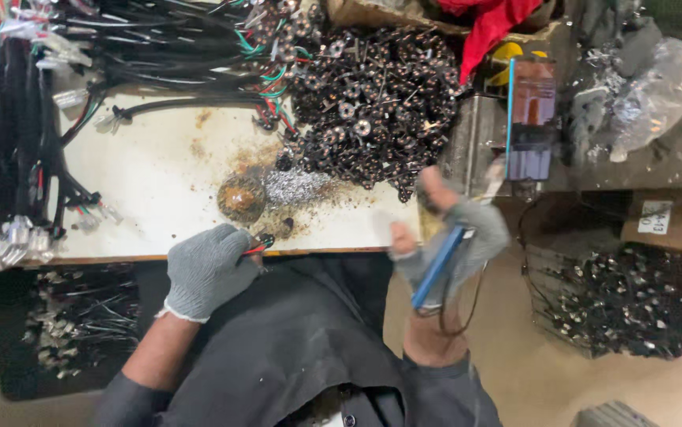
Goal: The person solders wires to small lamp holder components at a workbench. They hold a component and wire in one hand, dip the wire into flux, and apply a soldering iron to the joint, repeating the cycle for successive components and setting finished ones aside.
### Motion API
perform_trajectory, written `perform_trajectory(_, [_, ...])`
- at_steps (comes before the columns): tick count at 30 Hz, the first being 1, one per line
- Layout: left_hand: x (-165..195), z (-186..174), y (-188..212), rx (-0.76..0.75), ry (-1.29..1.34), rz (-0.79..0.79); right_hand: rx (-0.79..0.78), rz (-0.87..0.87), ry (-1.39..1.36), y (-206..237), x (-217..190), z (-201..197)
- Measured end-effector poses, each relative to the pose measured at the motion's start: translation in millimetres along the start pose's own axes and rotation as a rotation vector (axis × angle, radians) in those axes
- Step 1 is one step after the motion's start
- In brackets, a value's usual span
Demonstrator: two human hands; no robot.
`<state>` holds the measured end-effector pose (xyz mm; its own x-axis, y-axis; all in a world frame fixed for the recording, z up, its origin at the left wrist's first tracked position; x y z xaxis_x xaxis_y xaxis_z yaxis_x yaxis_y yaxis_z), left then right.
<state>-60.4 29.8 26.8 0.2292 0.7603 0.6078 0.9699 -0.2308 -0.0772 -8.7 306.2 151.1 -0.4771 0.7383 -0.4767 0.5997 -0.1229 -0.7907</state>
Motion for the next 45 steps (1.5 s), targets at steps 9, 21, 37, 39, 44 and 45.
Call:
perform_trajectory(9, [-34, 2, 39, -0.007, 0.245, 0.021, -0.405, 0.220, -0.489, 160, -16, 139])
perform_trajectory(21, [-59, 36, 88, -0.369, 0.434, -0.286, -0.597, 0.114, -0.468, 201, -46, 141])
perform_trajectory(37, [-39, 54, 111, -0.296, 0.430, 0.059, -0.353, 0.426, -0.387, 229, -47, 119])
perform_trajectory(39, [-38, 60, 110, -0.345, 0.415, 0.076, -0.365, 0.476, -0.396, 232, -45, 120])
perform_trajectory(44, [-49, 57, 105, -0.337, 0.473, 0.021, -0.313, 0.392, -0.538, 218, -54, 123])
perform_trajectory(45, [-50, 55, 103, -0.321, 0.523, 0.014, -0.314, 0.385, -0.551, 215, -55, 124])
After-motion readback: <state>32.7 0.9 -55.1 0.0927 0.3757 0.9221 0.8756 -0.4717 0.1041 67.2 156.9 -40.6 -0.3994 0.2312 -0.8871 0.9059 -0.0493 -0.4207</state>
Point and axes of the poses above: each hand's wrist, its own y-axis away from the middle knuckle, its own z-axis out of the palm, x = y × z, the point moved 10 cm from there along -y, towards the middle knuckle, and after that the axes turned 15 degrees about -z, right-handed, at the moved point
